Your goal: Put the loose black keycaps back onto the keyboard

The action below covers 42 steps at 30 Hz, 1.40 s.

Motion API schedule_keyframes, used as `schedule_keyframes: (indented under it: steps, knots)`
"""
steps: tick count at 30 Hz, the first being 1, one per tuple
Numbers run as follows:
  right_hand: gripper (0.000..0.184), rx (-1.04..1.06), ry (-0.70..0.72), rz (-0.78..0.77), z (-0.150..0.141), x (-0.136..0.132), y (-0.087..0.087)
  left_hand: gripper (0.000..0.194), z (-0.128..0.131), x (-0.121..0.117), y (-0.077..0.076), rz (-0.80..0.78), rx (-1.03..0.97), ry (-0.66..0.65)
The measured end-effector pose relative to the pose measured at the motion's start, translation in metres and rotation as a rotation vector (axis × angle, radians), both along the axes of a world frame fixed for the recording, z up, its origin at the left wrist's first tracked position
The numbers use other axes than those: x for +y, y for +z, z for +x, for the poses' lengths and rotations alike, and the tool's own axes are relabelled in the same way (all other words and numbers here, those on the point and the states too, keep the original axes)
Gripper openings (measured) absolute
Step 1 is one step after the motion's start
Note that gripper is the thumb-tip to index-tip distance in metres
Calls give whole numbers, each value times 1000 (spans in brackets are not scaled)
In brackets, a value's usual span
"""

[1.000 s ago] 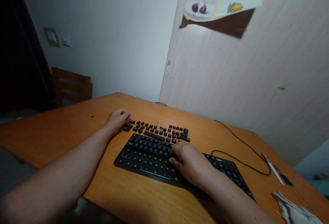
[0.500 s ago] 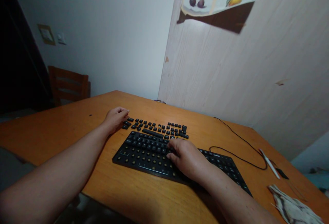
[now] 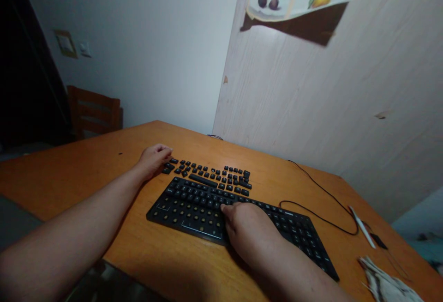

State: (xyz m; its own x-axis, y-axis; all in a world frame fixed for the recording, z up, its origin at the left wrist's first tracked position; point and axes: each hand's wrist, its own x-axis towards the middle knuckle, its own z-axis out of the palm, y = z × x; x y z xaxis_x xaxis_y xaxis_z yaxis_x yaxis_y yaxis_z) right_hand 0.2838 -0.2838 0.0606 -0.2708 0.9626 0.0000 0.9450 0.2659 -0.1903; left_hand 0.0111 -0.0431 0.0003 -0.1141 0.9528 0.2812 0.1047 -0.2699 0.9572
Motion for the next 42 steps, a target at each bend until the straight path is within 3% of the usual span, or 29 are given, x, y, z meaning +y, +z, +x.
schedule_keyframes:
  steps: [6,14,20,26,31,38,42]
  knots:
    - [42,145,-27,4,11,-3,-10,28,-1,3,-2,-9,5,-16]
    - [48,-56,-72,110,-1,-15,-18,25,2,-1,1,-13,-5,2]
    - [34,100,-93,201,6,-7,-30,23,4,-6,6,-2,-11,2]
    - [19,222,-167,163,10,7,-30,22,4,-5,5,-17,-21,9]
    - [20,271,-192,158,10,7,-33,22,4,0,3,1,4,29]
    - [19,154,-140,171,4,6,-27,18,6,-6,7,-20,-5,29]
    - [16,247,-163,89,7,11,-26,18,6,-7,6,-28,13,23]
